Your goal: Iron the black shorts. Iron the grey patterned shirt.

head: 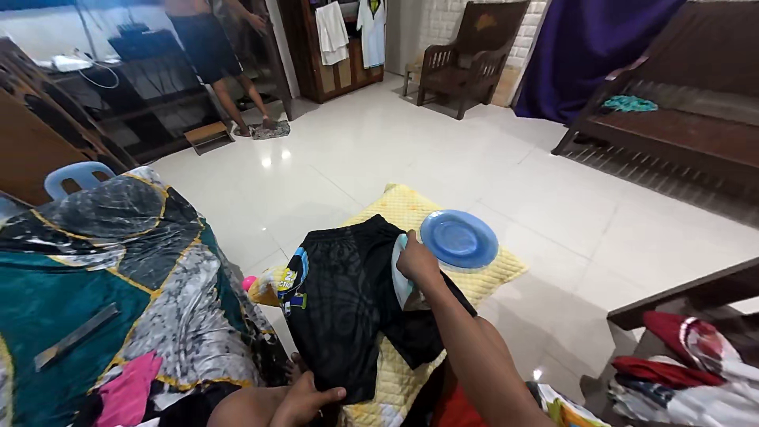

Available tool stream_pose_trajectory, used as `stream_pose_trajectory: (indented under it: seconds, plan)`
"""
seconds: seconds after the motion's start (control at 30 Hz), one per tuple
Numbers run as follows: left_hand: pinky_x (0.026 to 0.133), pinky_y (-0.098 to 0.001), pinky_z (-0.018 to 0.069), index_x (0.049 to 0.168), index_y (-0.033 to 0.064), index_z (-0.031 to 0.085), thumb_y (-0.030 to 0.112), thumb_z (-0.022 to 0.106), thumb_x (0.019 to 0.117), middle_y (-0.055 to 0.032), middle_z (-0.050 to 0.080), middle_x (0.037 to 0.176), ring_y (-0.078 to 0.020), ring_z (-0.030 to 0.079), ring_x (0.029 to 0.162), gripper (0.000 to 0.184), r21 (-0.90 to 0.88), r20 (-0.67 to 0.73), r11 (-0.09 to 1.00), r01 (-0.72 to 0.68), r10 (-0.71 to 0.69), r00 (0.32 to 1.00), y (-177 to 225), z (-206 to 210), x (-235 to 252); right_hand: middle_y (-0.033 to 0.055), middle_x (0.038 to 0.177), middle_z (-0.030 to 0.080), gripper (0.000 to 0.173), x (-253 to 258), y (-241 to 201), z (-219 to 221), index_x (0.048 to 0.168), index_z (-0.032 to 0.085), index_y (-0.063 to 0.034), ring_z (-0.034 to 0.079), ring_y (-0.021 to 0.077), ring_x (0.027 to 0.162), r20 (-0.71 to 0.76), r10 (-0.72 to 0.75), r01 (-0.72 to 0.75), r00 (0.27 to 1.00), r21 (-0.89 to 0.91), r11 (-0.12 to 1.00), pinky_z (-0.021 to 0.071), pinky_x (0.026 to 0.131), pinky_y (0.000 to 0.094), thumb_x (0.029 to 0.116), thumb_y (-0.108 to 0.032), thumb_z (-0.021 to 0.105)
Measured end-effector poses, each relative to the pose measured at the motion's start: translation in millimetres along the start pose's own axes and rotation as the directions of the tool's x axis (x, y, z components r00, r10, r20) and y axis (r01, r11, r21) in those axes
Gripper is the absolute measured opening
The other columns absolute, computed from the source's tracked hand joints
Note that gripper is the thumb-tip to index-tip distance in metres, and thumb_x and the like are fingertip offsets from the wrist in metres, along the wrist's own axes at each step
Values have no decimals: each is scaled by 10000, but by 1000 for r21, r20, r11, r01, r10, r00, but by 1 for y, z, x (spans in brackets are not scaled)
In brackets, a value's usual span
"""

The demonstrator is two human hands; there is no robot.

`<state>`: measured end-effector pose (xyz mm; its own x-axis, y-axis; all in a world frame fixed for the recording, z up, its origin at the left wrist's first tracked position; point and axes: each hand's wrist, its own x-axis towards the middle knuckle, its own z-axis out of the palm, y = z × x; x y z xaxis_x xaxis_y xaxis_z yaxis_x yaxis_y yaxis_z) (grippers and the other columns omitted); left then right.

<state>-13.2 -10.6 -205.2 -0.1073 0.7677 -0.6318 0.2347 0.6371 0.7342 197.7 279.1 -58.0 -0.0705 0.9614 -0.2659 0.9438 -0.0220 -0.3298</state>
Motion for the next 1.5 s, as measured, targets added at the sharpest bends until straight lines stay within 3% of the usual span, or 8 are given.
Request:
stream_pose_trajectory:
  seconds: [0.1, 0.27, 0.53, 0.93, 1.2, 1.27, 1.37, 1.5]
  plan:
    - [980, -461, 577, 1249, -8, 620, 472, 930, 697, -130, 747, 1082, -236, 726, 1036, 795, -10, -27, 1000, 18, -19, 999, -6, 2, 3, 199, 1140, 703, 949, 18, -10, -2, 1581, 250, -137, 712, 384, 1044, 18, 4, -4, 1000, -44, 999, 577, 825, 600, 764, -185, 729]
    - [995, -460, 570, 1288, -3, 594, 502, 936, 671, -126, 741, 1112, -228, 718, 1061, 867, -21, -32, 999, 25, -26, 999, -11, 5, 6, 220, 1107, 707, 908, -10, 9, 3, 1588, 255, -149, 709, 419, 1024, 32, -19, 22, 999, -78, 997, 568, 824, 634, 802, -211, 704]
    - [984, -458, 566, 1236, -9, 620, 432, 936, 700, -124, 742, 1091, -223, 717, 1041, 763, -60, -2, 998, 22, -22, 1000, 1, 1, -1, 202, 1067, 723, 646, -99, 51, 7, 1575, 302, -198, 726, 405, 985, 118, 18, -1, 993, -137, 991, 583, 823, 602, 996, -327, 557]
    - [973, -467, 580, 1224, -3, 643, 410, 913, 746, -119, 758, 1070, -229, 735, 1016, 687, -121, -16, 993, 5, -7, 1000, -5, 6, -2, 203, 1077, 723, 623, -64, 43, 10, 1554, 344, -193, 724, 406, 996, 61, -38, 40, 997, -40, 998, 584, 820, 601, 987, -302, 579]
    - [996, -584, 541, 1371, 93, 608, 767, 858, 538, -131, 731, 1184, -315, 687, 1139, 1101, 281, -365, 920, 273, -161, 917, 19, 16, -22, 201, 1067, 727, 672, -107, 69, 6, 1587, 289, -225, 727, 403, 992, 184, -70, 90, 980, -101, 991, 582, 835, 603, 990, -319, 581]
    - [990, -635, 517, 1440, 111, 555, 689, 837, 665, -176, 676, 1287, -385, 646, 1195, 1007, 418, -468, 848, 325, -106, 877, 66, 29, -45, 195, 1069, 734, 685, -127, 79, 3, 1596, 282, -233, 729, 399, 996, 212, -64, 92, 975, -128, 987, 571, 854, 618, 994, -338, 590]
    - [1049, -636, 450, 1425, 179, 603, 484, 720, 913, -140, 603, 1425, -389, 559, 1314, 607, 548, -496, 820, 167, 157, 854, 126, 61, -54, 196, 1077, 750, 698, -156, 88, -3, 1609, 301, -227, 722, 420, 1016, 183, -62, 99, 981, -202, 974, 531, 885, 639, 991, -384, 585]
    - [1106, -565, 422, 1329, 224, 677, 399, 604, 999, -44, 578, 1469, -276, 482, 1416, 381, 680, -371, 722, -131, 492, 787, 158, 102, -1, 218, 1041, 750, 722, -172, 100, 3, 1583, 386, -210, 721, 452, 983, 75, -80, 91, 994, -156, 984, 554, 843, 637, 932, -356, 660]
